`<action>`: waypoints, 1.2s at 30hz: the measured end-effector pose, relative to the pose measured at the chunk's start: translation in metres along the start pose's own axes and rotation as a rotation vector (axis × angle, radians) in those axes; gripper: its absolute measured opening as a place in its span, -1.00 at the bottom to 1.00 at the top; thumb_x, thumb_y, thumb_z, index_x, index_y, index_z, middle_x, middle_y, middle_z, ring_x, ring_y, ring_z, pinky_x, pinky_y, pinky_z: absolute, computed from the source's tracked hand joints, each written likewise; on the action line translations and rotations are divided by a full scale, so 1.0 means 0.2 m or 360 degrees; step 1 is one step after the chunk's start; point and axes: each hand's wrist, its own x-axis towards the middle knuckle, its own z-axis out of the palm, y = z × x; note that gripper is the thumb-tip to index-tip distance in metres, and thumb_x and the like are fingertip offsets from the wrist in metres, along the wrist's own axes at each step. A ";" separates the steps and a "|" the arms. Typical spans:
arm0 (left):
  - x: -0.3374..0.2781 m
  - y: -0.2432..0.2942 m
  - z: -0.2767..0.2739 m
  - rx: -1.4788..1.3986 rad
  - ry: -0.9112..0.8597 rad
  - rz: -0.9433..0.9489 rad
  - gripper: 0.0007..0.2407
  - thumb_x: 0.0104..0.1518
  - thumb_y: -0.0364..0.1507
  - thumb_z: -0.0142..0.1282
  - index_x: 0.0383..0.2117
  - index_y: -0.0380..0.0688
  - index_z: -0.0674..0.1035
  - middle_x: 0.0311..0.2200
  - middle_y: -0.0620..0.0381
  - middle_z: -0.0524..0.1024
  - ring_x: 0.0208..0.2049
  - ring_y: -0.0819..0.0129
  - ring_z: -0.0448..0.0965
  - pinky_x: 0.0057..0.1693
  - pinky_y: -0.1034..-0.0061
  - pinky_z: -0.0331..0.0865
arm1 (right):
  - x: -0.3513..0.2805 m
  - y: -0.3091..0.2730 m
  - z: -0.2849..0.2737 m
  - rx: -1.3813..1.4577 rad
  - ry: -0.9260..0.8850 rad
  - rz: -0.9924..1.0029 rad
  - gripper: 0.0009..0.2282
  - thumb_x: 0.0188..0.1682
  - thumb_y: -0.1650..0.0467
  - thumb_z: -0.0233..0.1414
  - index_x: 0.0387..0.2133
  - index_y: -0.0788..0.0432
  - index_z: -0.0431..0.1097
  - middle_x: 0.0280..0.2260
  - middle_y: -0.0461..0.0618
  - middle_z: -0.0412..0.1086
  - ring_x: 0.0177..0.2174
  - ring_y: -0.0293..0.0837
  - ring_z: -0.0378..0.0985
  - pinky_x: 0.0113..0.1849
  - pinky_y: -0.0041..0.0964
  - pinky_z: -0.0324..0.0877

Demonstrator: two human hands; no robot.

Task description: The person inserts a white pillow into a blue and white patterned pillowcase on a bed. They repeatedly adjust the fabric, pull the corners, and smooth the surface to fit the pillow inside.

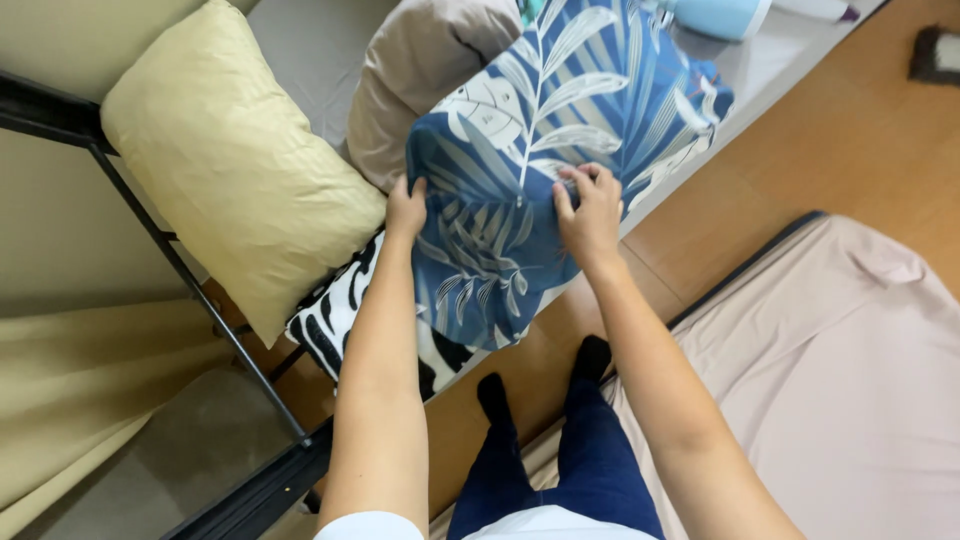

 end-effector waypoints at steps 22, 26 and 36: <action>-0.64 0.53 -0.54 -0.1011 -0.1264 0.0042 -0.85 0.32 -0.46 0.03 -0.13 -0.25 0.60 -0.31 0.33 0.59 -0.29 0.64 0.51 -0.09 0.67 0.42 | -0.20 -0.47 0.19 -0.0095 0.0187 -0.0460 -0.85 0.11 0.27 0.16 -0.16 0.02 0.55 0.05 -0.05 0.41 0.20 0.16 0.20 0.22 0.46 -0.16; -0.57 0.46 -0.49 -0.0600 -0.0790 0.0105 -0.80 0.30 -0.37 0.13 -0.20 -0.28 0.65 -0.40 0.26 0.57 -0.34 0.61 0.49 -0.17 0.63 0.40 | -0.24 -0.46 0.29 -0.0199 0.0077 -0.0505 -0.86 0.07 0.26 0.17 -0.26 0.04 0.55 -0.11 -0.09 0.47 0.10 0.10 0.29 0.19 0.45 -0.09; -0.30 0.40 -0.14 -0.0064 -0.0291 0.0408 -0.70 0.20 -0.25 0.16 -0.12 -0.23 0.66 -0.21 -0.12 0.64 -0.17 0.04 0.67 -0.02 0.32 0.50 | -0.25 -0.44 0.22 -0.0175 0.0075 -0.0475 -0.85 0.06 0.29 0.15 -0.21 0.08 0.51 -0.19 -0.11 0.49 0.01 0.02 0.39 0.20 0.32 -0.01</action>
